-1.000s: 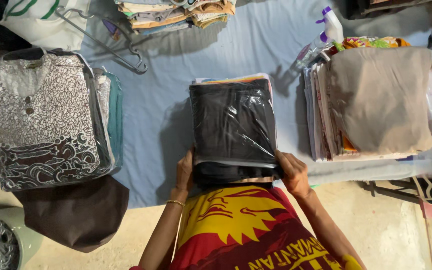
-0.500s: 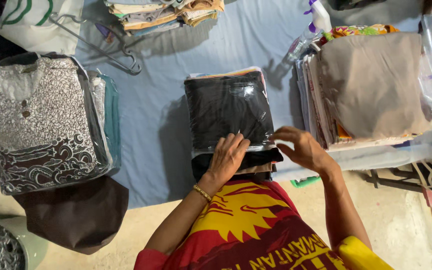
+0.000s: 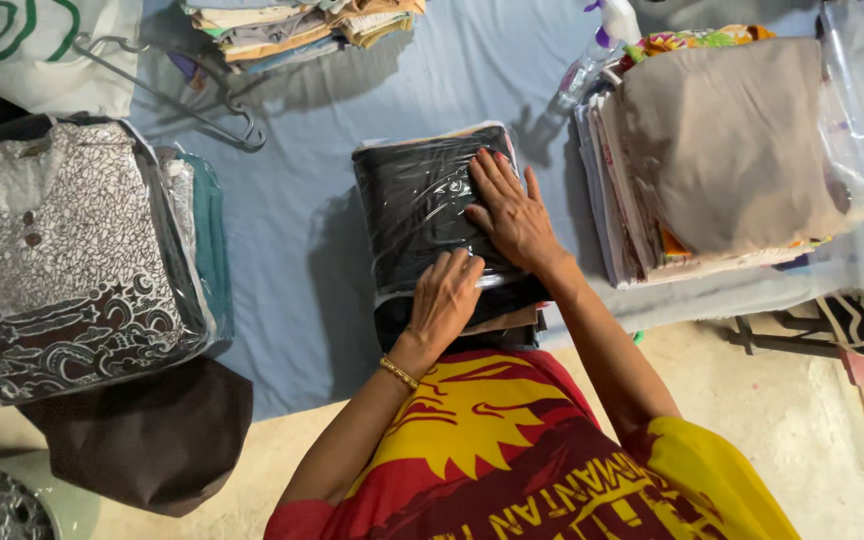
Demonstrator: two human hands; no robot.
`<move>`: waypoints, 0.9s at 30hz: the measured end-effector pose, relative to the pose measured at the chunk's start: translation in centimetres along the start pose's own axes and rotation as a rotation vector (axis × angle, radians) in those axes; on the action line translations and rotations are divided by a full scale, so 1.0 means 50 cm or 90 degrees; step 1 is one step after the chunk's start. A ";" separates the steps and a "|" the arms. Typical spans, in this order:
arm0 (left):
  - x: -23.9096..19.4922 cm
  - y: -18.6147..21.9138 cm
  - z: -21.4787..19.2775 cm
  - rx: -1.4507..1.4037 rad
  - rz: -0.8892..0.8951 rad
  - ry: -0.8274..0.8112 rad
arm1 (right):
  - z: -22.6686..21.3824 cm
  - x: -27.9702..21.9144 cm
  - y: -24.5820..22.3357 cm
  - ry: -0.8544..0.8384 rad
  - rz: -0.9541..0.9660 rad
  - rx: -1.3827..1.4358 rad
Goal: The person puts a folded black shirt into a clear plastic bag by hand, seals the bag with tape using a dispenser, and trims the excess plastic with scissors.
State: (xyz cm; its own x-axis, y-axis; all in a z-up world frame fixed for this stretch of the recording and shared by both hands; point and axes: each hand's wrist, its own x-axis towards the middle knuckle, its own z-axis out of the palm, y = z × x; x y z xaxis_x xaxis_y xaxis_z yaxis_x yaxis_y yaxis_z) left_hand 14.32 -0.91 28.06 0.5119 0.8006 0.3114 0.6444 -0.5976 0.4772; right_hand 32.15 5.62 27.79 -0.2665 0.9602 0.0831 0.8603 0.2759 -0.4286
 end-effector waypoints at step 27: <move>-0.010 0.024 -0.059 -0.115 0.177 0.158 | 0.177 0.085 -0.057 0.288 0.273 -0.122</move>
State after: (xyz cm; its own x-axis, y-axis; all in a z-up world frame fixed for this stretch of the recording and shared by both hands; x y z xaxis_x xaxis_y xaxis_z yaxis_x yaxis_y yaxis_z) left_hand 13.18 -1.88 30.89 0.4855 0.6088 0.6274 0.3797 -0.7933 0.4760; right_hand 24.72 8.55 21.37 0.2904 0.8985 0.3291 0.9231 -0.1726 -0.3436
